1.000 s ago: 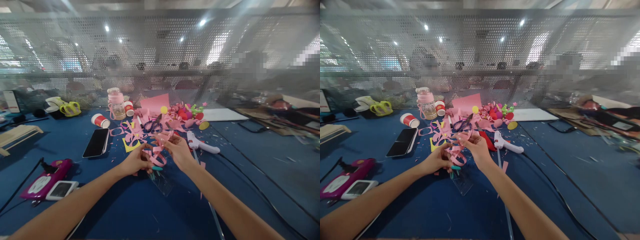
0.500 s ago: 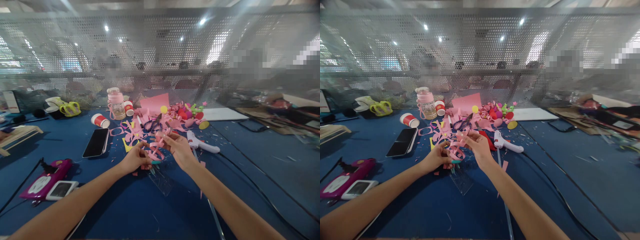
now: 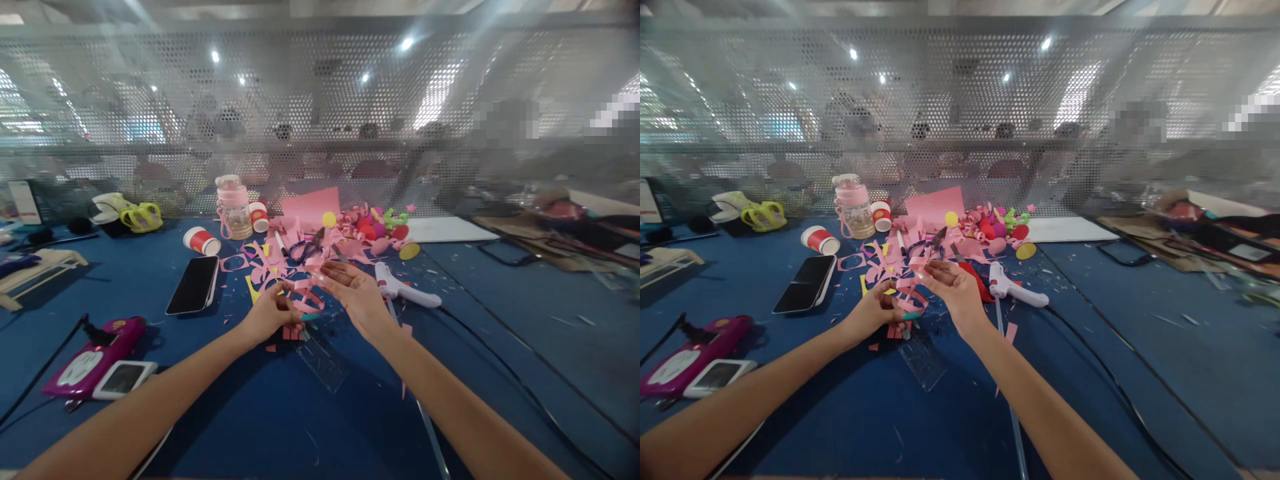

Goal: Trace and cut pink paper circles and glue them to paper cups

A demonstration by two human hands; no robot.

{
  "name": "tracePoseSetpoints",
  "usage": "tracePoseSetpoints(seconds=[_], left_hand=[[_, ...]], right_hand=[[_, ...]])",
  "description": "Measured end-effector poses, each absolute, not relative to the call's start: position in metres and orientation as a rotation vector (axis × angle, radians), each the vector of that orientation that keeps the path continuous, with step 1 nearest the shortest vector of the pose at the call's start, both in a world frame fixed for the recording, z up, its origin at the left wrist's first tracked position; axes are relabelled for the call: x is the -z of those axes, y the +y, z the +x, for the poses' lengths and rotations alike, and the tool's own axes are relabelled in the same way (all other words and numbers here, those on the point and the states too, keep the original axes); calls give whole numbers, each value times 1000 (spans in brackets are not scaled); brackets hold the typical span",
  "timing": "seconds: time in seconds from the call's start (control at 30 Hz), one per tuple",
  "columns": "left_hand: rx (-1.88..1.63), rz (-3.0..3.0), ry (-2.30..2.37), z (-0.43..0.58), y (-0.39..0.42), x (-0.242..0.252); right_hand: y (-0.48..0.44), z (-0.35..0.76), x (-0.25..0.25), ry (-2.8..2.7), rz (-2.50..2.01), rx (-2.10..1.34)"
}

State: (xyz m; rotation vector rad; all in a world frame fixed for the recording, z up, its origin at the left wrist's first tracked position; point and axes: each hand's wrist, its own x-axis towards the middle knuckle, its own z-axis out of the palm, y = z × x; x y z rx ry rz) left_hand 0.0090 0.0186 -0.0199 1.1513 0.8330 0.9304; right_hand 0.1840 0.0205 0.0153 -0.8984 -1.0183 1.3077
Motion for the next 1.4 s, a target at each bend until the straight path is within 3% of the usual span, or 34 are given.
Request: tracePoseSetpoints(seconds=[0.67, 1.4], left_hand=[[-948, 1176, 888, 10, 19, 19], [-952, 1183, 826, 8, 21, 24]], right_hand=[[17, 183, -18, -1121, -953, -1186], [20, 184, -16, -1001, -943, -1314]])
